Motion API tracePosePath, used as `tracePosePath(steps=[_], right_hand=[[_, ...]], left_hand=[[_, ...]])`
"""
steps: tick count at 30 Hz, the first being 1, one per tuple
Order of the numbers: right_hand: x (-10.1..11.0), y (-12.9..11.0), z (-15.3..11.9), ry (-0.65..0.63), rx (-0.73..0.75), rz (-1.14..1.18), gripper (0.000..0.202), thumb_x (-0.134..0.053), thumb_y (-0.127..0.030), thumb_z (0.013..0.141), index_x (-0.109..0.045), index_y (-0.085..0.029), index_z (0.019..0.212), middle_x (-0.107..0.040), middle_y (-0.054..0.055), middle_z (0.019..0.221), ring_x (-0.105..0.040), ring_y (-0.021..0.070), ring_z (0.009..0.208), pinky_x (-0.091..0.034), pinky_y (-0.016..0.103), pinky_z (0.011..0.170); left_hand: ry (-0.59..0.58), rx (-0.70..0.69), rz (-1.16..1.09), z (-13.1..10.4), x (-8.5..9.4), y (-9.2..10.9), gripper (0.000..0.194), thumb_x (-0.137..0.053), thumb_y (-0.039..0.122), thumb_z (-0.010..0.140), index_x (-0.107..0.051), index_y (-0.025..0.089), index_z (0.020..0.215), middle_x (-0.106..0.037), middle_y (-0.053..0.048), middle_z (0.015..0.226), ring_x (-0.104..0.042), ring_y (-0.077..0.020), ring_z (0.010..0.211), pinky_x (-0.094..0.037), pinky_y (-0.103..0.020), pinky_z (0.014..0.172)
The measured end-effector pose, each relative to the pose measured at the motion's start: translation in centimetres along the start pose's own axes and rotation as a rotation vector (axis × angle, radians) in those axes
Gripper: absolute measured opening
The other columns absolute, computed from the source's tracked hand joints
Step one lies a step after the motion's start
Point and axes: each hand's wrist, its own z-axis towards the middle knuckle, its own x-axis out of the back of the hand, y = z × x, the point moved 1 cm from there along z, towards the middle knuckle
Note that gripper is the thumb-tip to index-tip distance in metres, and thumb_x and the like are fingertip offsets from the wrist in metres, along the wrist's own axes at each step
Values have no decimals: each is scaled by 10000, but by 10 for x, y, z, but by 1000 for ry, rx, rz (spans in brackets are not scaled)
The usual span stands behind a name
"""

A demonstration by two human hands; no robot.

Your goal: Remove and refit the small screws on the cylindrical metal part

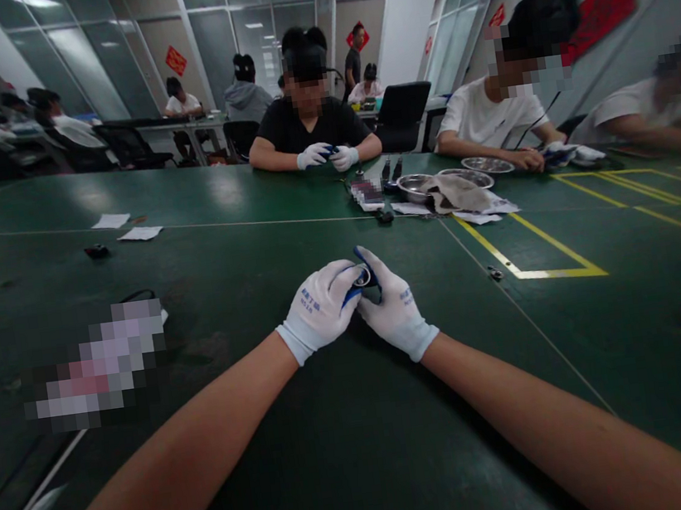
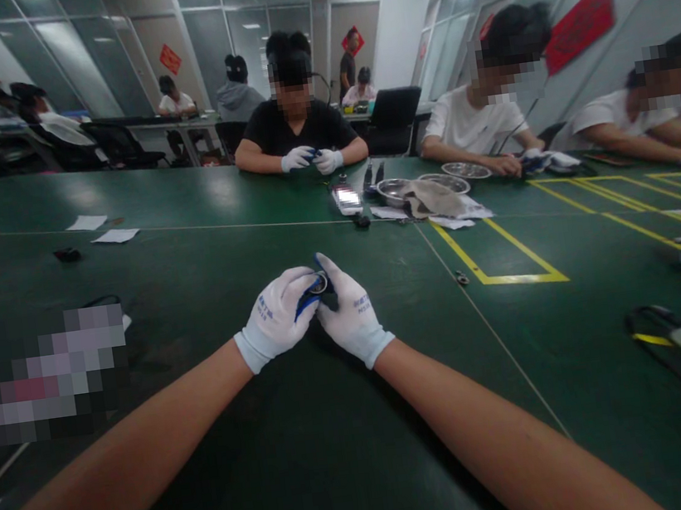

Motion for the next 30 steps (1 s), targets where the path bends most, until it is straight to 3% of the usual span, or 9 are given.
tracePosePath(steps=[6,12,18,30], right_hand=[[1,3,1,-12,-56,15,734,-649,-114,800,-562,-235,1518,-691,105,1444,-672,296,1333,-535,519,1174],[0,0,0,-16,-39,23,718,-641,-149,844,-531,-243,1547,-684,99,1459,-675,288,1331,-553,501,1155],[1,1,2,-1,-41,8,733,-675,-147,809,-550,-218,1528,-690,121,1444,-673,300,1328,-539,526,1166],[0,0,1,-8,-5,16,725,-667,-162,823,-539,-210,1536,-686,133,1446,-672,302,1330,-551,519,1155]], left_hand=[[-79,7,20,1,2,1,341,-575,230,975,-594,197,1314,-648,-159,1355,-679,-314,1202,-607,-512,989],[-17,25,-11,2,1,0,366,-557,217,978,-569,178,1342,-659,-165,1336,-681,-308,1201,-605,-501,1004],[-75,16,20,0,1,0,373,-575,237,975,-580,192,1345,-651,-165,1359,-678,-320,1206,-603,-518,994],[-34,-7,0,-1,2,-1,375,-563,229,976,-569,177,1348,-657,-174,1347,-683,-319,1200,-609,-512,987]])
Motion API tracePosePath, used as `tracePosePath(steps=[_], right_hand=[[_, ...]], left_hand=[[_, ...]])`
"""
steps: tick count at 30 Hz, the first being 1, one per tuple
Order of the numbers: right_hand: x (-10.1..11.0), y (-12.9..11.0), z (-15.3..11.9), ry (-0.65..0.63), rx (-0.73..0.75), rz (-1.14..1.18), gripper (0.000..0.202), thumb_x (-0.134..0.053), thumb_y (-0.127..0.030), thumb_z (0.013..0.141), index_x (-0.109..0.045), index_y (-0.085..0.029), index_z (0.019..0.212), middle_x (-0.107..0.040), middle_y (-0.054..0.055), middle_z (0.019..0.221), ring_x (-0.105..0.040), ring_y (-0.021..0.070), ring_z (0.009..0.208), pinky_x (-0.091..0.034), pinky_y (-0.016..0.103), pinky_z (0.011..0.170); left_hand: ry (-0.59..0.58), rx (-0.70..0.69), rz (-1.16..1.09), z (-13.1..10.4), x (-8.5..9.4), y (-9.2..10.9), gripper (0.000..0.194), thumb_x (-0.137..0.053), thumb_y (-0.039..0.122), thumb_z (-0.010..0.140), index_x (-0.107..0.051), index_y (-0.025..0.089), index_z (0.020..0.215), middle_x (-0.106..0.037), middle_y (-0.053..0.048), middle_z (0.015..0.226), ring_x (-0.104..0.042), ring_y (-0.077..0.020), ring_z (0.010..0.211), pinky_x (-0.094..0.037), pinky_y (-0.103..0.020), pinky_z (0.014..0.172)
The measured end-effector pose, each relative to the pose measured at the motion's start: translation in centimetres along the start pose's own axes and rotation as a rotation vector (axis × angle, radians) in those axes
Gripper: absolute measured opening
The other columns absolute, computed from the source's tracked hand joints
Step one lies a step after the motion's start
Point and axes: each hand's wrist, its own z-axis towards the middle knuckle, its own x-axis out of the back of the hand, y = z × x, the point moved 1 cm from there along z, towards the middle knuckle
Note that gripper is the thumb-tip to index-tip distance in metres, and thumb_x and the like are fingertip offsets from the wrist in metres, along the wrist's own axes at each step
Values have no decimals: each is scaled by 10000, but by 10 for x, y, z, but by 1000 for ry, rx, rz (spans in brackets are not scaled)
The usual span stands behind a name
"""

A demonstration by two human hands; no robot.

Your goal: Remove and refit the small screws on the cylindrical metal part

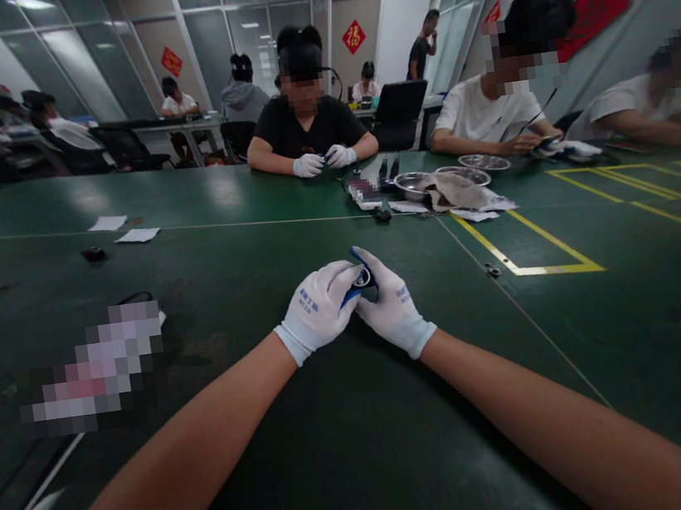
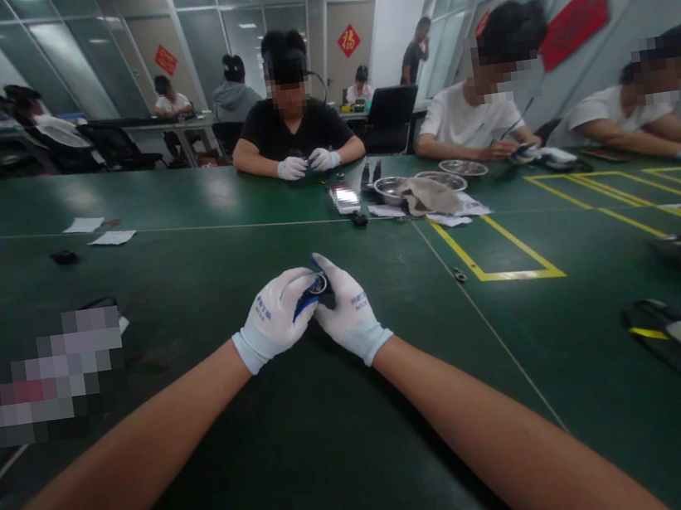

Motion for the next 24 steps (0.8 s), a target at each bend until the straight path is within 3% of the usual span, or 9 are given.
tracePosePath(steps=[11,17,24], right_hand=[[1,-1,0,-20,-23,27,731,-656,-171,845,-516,-223,1560,-677,125,1461,-675,302,1324,-552,514,1152],[1,2,1,-24,-59,21,746,-684,-159,821,-530,-235,1547,-719,110,1382,-700,300,1270,-563,512,1134],[0,0,1,-14,-60,40,704,-696,-202,830,-550,-250,1517,-709,113,1383,-693,315,1263,-571,530,1112]], left_hand=[[5,25,6,2,2,1,320,-554,240,993,-599,176,1303,-668,-167,1316,-696,-310,1164,-619,-493,965],[35,17,-16,0,-1,-1,418,-589,245,968,-539,180,1378,-659,-169,1342,-683,-315,1218,-606,-512,1006],[22,33,3,1,1,1,338,-560,231,989,-579,189,1323,-670,-159,1318,-700,-304,1177,-618,-481,966]])
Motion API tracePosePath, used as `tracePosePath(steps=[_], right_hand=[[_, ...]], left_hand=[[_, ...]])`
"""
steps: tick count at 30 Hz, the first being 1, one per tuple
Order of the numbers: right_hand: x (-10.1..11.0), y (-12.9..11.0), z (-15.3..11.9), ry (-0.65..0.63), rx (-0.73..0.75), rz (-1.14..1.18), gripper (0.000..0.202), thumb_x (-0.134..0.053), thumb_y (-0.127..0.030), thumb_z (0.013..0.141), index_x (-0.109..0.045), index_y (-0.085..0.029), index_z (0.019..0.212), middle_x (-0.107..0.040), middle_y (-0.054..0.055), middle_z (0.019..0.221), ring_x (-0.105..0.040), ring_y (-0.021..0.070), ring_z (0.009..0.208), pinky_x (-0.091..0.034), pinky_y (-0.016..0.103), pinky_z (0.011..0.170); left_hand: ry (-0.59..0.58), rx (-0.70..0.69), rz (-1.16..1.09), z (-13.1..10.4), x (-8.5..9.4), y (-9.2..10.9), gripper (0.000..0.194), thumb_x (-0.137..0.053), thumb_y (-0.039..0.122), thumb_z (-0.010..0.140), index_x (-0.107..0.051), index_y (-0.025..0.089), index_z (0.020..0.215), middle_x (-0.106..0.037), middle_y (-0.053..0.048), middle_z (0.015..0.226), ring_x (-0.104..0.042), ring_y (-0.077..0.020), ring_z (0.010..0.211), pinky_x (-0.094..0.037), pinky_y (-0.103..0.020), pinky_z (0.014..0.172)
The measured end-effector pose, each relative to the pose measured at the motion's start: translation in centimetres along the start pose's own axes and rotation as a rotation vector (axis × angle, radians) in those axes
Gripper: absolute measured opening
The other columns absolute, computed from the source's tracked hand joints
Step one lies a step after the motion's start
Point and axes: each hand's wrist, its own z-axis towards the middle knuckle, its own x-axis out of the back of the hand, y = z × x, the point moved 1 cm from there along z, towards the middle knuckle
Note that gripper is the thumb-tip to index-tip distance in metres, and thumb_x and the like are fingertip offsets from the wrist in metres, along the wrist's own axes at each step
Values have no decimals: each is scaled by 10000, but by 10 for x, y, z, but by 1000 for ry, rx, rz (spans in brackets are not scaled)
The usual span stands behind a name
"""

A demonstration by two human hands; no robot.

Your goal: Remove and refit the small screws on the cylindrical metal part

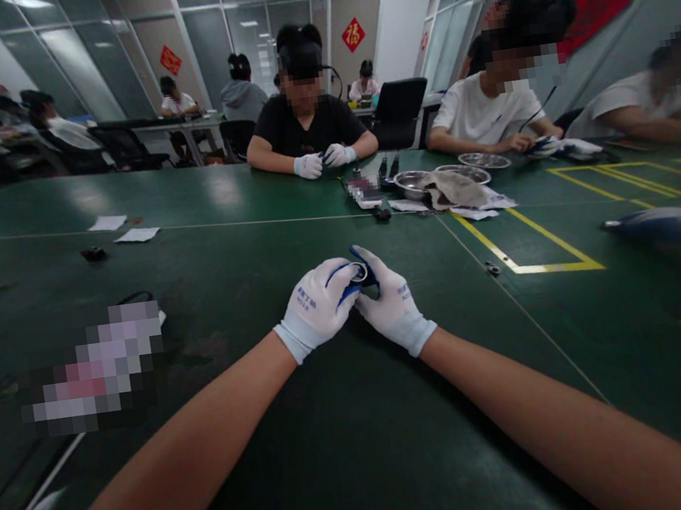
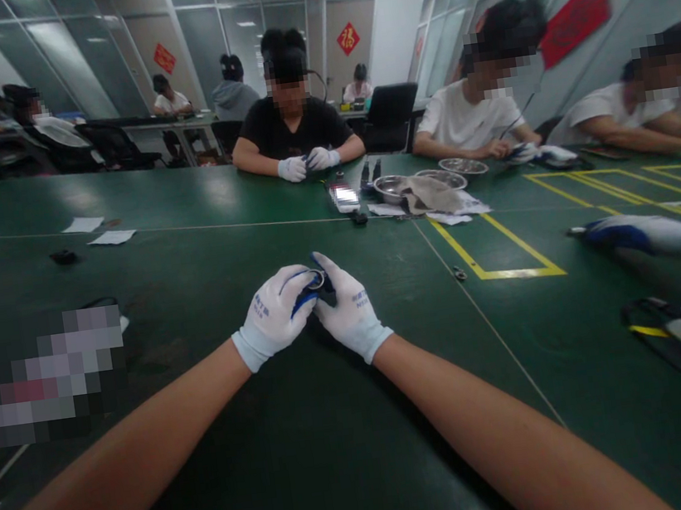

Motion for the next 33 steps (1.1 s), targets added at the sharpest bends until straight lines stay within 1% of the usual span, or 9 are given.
tracePosePath(steps=[4,8,13,16,20,23,25,28,33], right_hand=[[0,-5,0,41,19,-17,700,-724,-276,844,-528,-226,1514,-718,146,1282,-707,329,1164,-599,561,1033],[2,-8,0,83,-26,-19,676,-701,-283,862,-508,-239,1508,-677,157,1297,-681,327,1165,-609,558,977],[1,-3,2,154,-125,-4,563,-654,-296,884,-552,-257,1437,-691,125,1224,-694,284,1073,-629,507,917],[1,0,3,155,-159,11,513,-643,-311,891,-581,-246,1396,-700,122,1200,-700,272,1034,-634,489,894],[0,1,4,142,-180,32,478,-644,-314,894,-605,-239,1365,-713,121,1187,-705,273,1034,-633,487,902],[0,0,4,139,-188,56,448,-650,-310,892,-622,-242,1333,-722,118,1181,-710,274,1035,-635,483,902],[0,-1,5,142,-193,67,431,-649,-310,890,-630,-239,1315,-726,121,1181,-713,277,1034,-634,488,905],[1,-1,5,146,-199,72,421,-645,-322,886,-638,-228,1296,-729,128,1181,-717,281,1032,-634,495,910],[-2,1,5,164,-206,56,364,-632,-348,895,-659,-226,1236,-745,115,1133,-724,269,993,-634,476,894]], left_hand=[[88,47,-24,-2,-2,-2,436,-573,243,986,-506,173,1411,-661,-169,1341,-679,-304,1236,-601,-485,1021],[112,220,44,1,-2,-14,453,-571,197,982,-530,172,1432,-654,-160,1366,-650,-303,1273,-547,-492,1113],[-119,479,185,7,-3,-36,436,-572,125,946,-652,190,1369,-664,-151,1343,-671,-314,1177,-560,-489,1077],[-256,496,246,7,-4,-44,445,-541,115,950,-685,221,1358,-660,-144,1354,-653,-323,1167,-562,-502,1060],[-333,451,251,5,-2,-47,479,-491,103,961,-691,245,1372,-644,-121,1403,-617,-315,1197,-554,-482,1064],[-330,409,234,5,1,-46,507,-493,100,954,-662,241,1411,-606,-119,1463,-587,-312,1256,-530,-474,1101],[-273,423,250,7,4,-44,526,-528,106,933,-631,210,1438,-577,-140,1490,-567,-327,1292,-520,-480,1112],[-205,488,290,9,9,-39,455,-559,121,911,-654,145,1355,-618,-172,1388,-593,-334,1236,-533,-476,1079],[-343,534,315,11,10,-35,263,-578,209,937,-715,145,1151,-669,-164,1247,-637,-330,1151,-553,-470,1023]])
